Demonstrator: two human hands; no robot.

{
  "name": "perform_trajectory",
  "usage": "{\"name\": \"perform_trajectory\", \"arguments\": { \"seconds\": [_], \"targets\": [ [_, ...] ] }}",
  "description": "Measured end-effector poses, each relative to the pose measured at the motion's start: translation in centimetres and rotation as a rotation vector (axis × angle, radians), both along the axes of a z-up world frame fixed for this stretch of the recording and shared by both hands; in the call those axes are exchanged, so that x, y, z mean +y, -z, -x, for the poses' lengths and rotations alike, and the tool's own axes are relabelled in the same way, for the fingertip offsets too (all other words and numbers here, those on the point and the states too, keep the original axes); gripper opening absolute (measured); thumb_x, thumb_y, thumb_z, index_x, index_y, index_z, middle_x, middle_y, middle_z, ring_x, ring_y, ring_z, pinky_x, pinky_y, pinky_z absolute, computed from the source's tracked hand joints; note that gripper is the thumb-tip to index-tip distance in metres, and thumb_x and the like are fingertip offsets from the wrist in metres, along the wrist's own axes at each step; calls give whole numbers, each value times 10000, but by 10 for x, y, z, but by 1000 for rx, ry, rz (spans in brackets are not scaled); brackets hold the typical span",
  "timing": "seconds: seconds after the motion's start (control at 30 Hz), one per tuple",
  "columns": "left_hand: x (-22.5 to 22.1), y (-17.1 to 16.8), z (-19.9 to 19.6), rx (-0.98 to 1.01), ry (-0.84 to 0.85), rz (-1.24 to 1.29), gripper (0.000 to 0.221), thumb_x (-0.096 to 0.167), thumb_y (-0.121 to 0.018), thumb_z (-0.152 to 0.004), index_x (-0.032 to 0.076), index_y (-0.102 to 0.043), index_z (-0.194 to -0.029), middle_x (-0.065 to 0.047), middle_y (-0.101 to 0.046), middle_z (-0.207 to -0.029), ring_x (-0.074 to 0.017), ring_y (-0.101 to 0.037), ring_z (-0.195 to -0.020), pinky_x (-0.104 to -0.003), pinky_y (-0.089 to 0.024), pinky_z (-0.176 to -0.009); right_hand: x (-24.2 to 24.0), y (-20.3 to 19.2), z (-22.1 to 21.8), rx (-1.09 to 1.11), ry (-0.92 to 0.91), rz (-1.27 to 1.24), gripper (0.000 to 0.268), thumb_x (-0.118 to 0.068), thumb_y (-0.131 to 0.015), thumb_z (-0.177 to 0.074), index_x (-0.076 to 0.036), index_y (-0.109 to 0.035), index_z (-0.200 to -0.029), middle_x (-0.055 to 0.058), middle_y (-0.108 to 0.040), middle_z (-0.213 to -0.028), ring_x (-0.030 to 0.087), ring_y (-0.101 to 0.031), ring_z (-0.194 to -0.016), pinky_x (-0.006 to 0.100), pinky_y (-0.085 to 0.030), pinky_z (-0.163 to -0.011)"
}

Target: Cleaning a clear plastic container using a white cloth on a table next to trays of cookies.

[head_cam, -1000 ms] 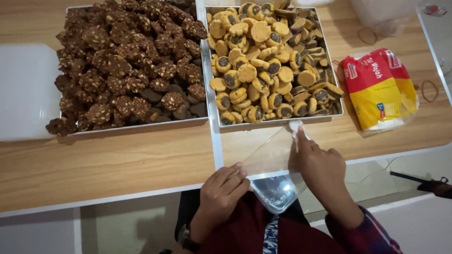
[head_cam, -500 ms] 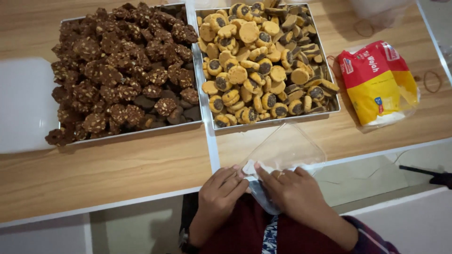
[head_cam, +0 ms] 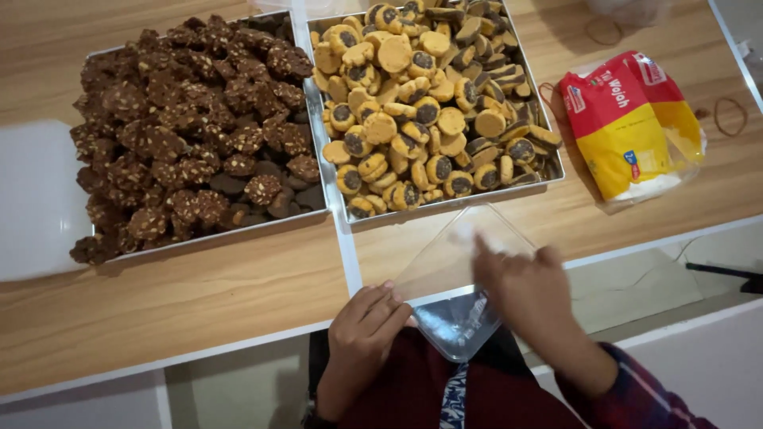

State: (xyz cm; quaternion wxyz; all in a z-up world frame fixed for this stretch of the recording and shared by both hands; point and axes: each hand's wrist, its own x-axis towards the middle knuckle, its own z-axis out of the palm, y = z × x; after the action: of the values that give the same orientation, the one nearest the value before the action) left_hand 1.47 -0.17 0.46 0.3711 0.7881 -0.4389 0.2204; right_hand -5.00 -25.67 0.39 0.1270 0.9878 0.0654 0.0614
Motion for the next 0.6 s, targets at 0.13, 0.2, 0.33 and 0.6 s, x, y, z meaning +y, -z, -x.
{"name": "perform_trajectory", "arguments": {
  "seconds": [0.13, 0.2, 0.33, 0.6],
  "targets": [
    [0, 0, -1, 4, 0, 13, 64, 32, -749, -933, 46, -751, -872, -88, -753, -953, -307, -739, -1002, -451, -614, -890, -6, 14, -11, -131, 86, 92, 546, -167, -641, -907, -53, -585, -1438, -97, -549, -530, 131, -466, -416, 368, -308, -596],
    [-1, 1, 1, 20, 10, 14, 64, 24, -738, -936, 41, -758, -878, -97, -760, -977, -316, -739, -1011, -450, -608, -881, 9, 15, -4, -88, 33, 112, 561, -96, -641, -849, -37, -613, -1406, -112, -538, -533, 114, -444, -416, 359, -349, -591],
    [1, 5, -1, 5, 8, -4, 101, 147, -793, -933, 87, -715, -909, -53, -741, -969, -296, -737, -1023, -440, -608, -901, 33, -9, 4, 30, -326, -227, 487, -176, -652, -908, -61, -569, -1374, -67, -589, -607, 192, -571, -504, 403, -392, -594],
    [2, 5, -1, -13, -8, -1, 120, 117, -858, -886, 85, -746, -855, -58, -727, -975, -300, -734, -1016, -455, -618, -887, -35, -23, 5, 91, 156, -39, 518, -385, -604, -950, -310, -580, -1461, -3, -700, -1025, 254, -656, -918, 436, -444, -856]
  ]
}}
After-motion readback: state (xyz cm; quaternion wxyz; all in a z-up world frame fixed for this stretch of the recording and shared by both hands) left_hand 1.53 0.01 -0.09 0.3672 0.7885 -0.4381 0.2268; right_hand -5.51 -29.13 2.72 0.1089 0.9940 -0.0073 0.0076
